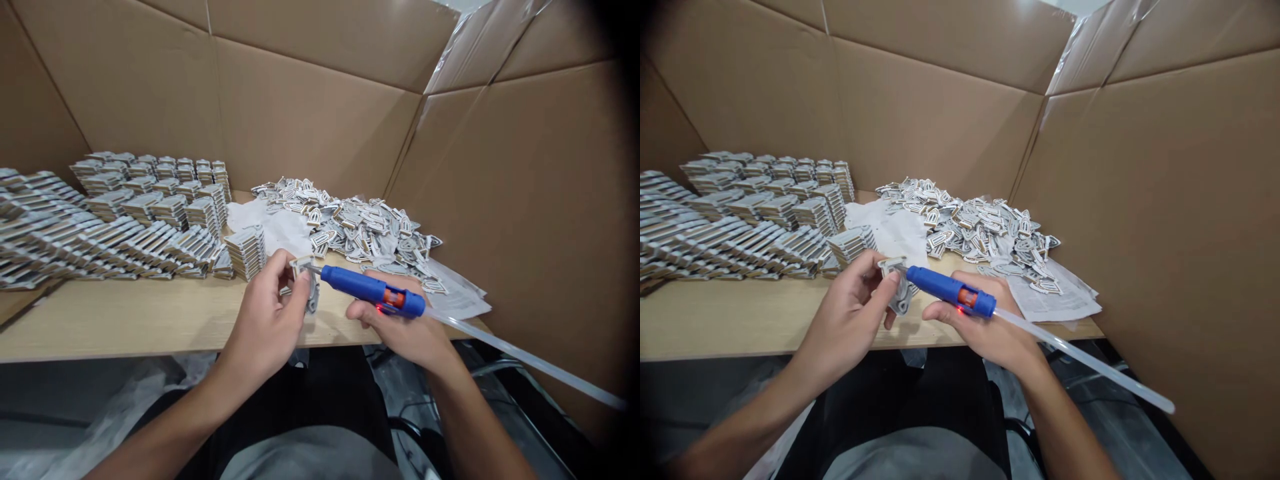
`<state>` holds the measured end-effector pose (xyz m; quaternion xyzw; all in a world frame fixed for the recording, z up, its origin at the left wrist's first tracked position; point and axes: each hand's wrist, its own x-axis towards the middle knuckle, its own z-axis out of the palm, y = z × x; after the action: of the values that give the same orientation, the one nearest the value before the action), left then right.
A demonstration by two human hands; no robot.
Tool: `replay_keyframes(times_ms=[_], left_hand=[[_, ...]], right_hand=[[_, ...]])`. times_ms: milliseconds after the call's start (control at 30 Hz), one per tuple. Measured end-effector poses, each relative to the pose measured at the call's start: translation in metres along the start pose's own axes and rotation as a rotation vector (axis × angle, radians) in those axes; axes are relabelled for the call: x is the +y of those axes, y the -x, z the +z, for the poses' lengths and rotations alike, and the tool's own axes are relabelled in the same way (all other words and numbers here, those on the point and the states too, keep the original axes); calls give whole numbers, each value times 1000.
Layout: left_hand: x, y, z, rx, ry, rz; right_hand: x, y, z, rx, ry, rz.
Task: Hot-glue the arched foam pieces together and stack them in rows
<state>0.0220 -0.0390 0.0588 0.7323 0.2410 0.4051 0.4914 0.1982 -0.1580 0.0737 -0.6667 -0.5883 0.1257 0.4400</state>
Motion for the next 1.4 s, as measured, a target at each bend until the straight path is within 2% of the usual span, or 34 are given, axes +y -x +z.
replay_keyframes(times_ms=[167, 333, 400, 533, 633, 700, 800, 933, 1067, 1233, 1400], left_hand=[[-5, 1, 1, 19, -69, 22], [-7, -1, 2, 14, -109, 31], [-8, -3, 2, 14, -56, -3], [-9, -6, 4, 8, 189, -94], [-9, -7, 6, -1, 299, -122], [-9, -7, 7, -11, 351, -144], [-7, -5, 8, -15, 407, -159], [-4, -5, 11, -20, 439, -162], [-3, -6, 11, -32, 454, -163], [-2, -8, 5, 46, 333, -144], [1, -9, -1, 3, 329, -124]], right_hand=[[-9, 5, 6, -20, 123, -21], [-10, 7, 10, -33, 147, -191], [-9, 7, 12, 2, 163, -256], [-5, 3, 17, 142, 189, -312], [-3, 0, 20, 241, 156, -236], [-1, -2, 21, 247, 107, -147], [0, -5, 21, 165, -2, -46], [-3, -10, 18, 68, -85, 6], [-2, -11, 15, 52, -129, 40], [-3, -8, 9, -26, -112, 53], [-9, -7, 3, -61, -120, 70]])
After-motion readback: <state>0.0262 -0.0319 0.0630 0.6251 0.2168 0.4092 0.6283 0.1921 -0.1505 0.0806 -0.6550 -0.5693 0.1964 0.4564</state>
